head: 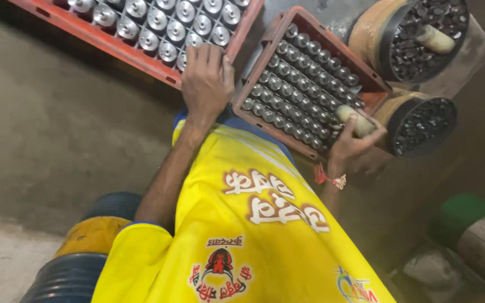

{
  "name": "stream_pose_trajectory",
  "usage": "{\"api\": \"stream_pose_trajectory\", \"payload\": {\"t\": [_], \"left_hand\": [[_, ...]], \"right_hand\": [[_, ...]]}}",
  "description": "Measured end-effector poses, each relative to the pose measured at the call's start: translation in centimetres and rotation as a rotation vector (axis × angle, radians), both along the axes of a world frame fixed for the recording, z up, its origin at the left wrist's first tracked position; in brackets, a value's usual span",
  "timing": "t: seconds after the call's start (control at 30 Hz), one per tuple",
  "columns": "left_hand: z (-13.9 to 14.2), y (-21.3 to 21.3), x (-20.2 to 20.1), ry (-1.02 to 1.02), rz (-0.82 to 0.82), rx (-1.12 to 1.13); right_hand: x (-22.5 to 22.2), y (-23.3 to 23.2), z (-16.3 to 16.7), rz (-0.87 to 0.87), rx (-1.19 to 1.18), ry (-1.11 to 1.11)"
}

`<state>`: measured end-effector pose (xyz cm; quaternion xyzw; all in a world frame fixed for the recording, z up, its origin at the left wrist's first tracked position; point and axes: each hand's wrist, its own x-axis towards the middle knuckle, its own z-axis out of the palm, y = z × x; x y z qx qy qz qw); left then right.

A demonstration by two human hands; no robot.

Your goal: The person picks up small metal caps from a red crate and places them into a second red crate, arranging them in rows. The person uses both hands to handle the caps and occasionally uses a cylindrical tool to adjust the arrangement.

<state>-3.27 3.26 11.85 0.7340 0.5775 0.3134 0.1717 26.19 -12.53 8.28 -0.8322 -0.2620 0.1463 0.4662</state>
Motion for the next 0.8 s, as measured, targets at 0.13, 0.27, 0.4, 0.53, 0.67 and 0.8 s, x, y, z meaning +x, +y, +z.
{"api": "stream_pose_trajectory", "payload": {"t": [0.13,0.27,0.4,0.53,0.67,0.8], "left_hand": [[0.0,-0.1,-0.1,0.001,0.007,0.005],[0.0,0.0,-0.2,0.003,0.010,0.028],[-0.1,0.1,-0.3,0.022,0.005,0.028],[-0.2,0.1,-0.1,-0.002,0.022,0.009],[0.0,0.0,-0.2,-0.009,0.016,0.018],[0.3,0.1,-0.4,-0.010,0.011,0.013]], "right_hand": [[-1.2,0.3,0.2,0.439,-0.325,-1.069],[-2.0,1.1,-0.4,0.318,-0.281,-0.496],[-2.5,1.8,-0.4,0.298,0.096,-0.240],[-2.3,2.3,0.5,0.371,-0.476,-1.409],[-2.1,3.2,0.7,0.388,-0.087,-0.345],[-3.3,4.3,-0.4,0.534,0.103,-0.461]]}}
